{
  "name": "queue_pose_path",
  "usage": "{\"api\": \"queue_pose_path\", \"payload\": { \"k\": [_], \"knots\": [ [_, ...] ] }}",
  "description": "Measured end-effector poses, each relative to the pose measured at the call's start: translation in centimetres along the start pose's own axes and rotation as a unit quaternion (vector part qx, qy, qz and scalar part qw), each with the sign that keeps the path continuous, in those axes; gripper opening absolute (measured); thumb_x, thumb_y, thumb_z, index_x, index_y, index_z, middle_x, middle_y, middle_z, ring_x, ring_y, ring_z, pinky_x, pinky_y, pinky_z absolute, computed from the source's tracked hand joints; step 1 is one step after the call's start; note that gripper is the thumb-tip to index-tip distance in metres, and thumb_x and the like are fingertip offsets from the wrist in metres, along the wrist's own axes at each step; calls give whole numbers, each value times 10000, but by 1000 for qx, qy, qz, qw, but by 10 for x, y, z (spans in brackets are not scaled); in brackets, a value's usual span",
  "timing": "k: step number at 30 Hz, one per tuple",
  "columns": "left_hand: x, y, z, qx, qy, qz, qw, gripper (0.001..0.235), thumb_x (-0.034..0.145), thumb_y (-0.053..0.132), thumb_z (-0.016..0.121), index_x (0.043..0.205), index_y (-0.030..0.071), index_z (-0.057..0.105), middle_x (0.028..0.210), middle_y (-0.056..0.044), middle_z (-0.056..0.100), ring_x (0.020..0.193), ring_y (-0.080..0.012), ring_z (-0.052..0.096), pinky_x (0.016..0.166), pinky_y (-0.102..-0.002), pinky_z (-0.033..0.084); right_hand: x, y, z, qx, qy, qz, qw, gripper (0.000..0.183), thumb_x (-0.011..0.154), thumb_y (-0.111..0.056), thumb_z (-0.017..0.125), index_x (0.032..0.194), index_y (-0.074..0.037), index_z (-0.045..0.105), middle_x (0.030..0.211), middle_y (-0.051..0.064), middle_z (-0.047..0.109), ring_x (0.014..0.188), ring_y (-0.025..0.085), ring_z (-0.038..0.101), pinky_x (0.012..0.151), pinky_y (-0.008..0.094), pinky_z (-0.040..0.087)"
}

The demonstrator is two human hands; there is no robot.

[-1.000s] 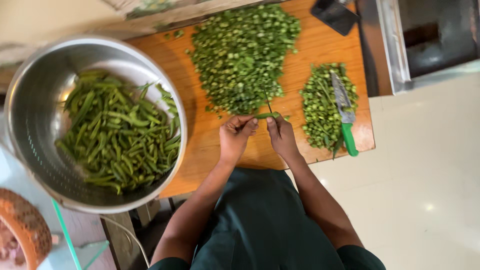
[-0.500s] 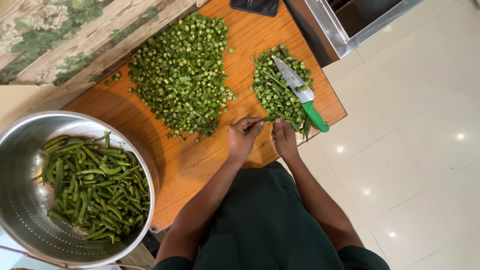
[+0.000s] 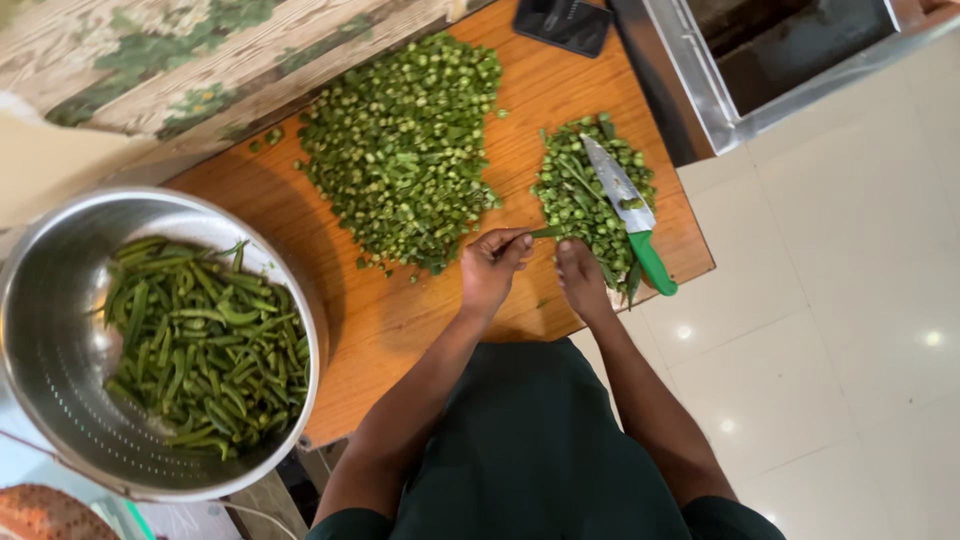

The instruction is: The person picks up green beans from a metal colander, trims the ends by hand, and places the trimmed beans onto a wooden cutting board next to a pile of chopped vegetables.

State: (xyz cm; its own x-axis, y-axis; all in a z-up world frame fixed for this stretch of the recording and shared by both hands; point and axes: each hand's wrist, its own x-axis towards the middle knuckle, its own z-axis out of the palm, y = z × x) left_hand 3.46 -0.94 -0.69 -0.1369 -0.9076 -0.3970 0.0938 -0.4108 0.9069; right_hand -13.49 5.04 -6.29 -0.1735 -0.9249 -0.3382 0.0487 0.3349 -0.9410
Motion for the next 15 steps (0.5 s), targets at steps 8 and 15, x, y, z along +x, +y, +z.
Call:
{"api": "queue_pose_path", "payload": {
  "k": [8,15],
  "knots": [
    [11,43,-65,92,148,92,980,163,951,134,746,1058,17,782,849,-44,781,726,-84,717,616,-252,582,65,-50,80,-89,-165,-44,981,509,1080,-574,387,811,-146,441,644,-20,391,536,101,384,522,306,374],
    [23,69,-120,98,255,83,958,184,932,196,773,1016,34,791,792,-11,761,675,-39,662,587,-221,517,117,-67,145,-76,-236,-18,969,616,1093,-608,451,682,-161,348,567,-26,293,483,119,276,488,337,270]
  ]
}}
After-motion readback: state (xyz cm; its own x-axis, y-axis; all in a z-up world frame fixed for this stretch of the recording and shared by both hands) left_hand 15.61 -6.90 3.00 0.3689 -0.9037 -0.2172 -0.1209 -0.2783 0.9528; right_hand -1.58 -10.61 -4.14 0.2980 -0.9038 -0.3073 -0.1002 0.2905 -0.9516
